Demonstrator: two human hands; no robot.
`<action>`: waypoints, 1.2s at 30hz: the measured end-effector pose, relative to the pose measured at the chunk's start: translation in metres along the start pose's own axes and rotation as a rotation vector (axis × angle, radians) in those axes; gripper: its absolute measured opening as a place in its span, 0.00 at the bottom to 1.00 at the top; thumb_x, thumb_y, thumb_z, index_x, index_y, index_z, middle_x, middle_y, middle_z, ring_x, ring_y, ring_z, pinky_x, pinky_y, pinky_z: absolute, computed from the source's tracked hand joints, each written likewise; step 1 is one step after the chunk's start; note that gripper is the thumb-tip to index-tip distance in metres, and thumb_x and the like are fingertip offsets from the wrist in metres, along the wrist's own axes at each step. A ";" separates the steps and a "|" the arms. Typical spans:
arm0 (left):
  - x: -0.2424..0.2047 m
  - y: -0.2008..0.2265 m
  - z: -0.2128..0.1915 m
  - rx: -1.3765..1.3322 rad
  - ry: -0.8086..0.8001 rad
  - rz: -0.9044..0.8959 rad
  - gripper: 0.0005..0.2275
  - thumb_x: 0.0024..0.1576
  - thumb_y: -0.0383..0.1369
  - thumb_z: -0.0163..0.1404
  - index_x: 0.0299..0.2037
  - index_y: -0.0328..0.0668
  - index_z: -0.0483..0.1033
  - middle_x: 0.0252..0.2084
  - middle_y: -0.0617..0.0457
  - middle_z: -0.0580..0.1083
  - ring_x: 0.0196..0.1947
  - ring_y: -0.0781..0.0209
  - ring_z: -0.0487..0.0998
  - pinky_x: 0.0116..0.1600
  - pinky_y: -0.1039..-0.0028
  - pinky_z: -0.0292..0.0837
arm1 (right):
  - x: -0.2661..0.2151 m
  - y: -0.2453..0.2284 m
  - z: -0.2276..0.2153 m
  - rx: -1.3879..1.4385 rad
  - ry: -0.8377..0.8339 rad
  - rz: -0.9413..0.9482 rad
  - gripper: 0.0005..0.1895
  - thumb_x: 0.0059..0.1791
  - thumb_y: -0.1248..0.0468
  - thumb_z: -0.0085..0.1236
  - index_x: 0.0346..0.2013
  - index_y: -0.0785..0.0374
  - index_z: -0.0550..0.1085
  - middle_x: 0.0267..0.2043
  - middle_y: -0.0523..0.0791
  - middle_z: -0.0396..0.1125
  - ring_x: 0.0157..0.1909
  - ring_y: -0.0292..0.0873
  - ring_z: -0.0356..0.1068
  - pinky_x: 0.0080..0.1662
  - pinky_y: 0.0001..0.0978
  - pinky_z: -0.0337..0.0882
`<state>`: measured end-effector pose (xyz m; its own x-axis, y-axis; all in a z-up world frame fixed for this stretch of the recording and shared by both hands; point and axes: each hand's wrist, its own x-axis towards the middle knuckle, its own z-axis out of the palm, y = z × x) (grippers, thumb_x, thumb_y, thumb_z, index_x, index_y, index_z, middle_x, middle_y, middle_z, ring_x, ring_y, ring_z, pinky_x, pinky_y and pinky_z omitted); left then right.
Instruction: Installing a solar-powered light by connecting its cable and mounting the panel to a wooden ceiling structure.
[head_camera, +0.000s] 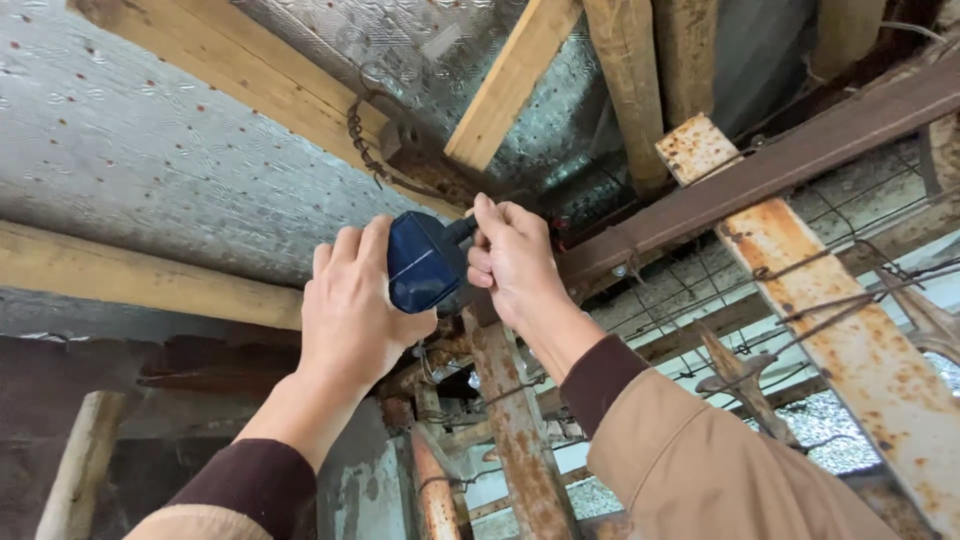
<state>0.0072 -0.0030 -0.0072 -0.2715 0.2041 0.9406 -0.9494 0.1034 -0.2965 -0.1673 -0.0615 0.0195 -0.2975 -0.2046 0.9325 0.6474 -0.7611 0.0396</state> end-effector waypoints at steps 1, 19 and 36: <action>-0.001 0.000 0.002 -0.005 0.004 0.004 0.54 0.36 0.48 0.73 0.78 0.50 0.61 0.59 0.48 0.70 0.60 0.39 0.72 0.56 0.38 0.84 | -0.002 0.001 -0.001 -0.003 0.001 -0.007 0.15 0.62 0.56 0.59 0.39 0.65 0.76 0.28 0.41 0.55 0.16 0.32 0.56 0.16 0.23 0.56; -0.001 -0.006 -0.022 -0.018 -0.009 0.025 0.53 0.36 0.48 0.75 0.76 0.45 0.66 0.60 0.44 0.74 0.60 0.36 0.76 0.59 0.43 0.83 | -0.020 0.000 0.002 0.004 -0.181 0.075 0.09 0.60 0.65 0.62 0.38 0.64 0.74 0.27 0.35 0.52 0.21 0.27 0.56 0.17 0.16 0.53; 0.042 0.021 -0.074 0.246 0.168 0.141 0.51 0.40 0.45 0.78 0.78 0.54 0.64 0.60 0.42 0.67 0.63 0.34 0.72 0.54 0.39 0.84 | 0.011 -0.013 0.010 -0.039 -0.141 0.031 0.09 0.58 0.64 0.65 0.46 0.67 0.77 0.32 0.45 0.68 0.28 0.43 0.77 0.27 0.32 0.83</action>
<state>-0.0122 0.0797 0.0143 -0.3929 0.3595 0.8464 -0.9194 -0.1712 -0.3541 -0.1720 -0.0478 0.0330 -0.1746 -0.1420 0.9743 0.6265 -0.7794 -0.0014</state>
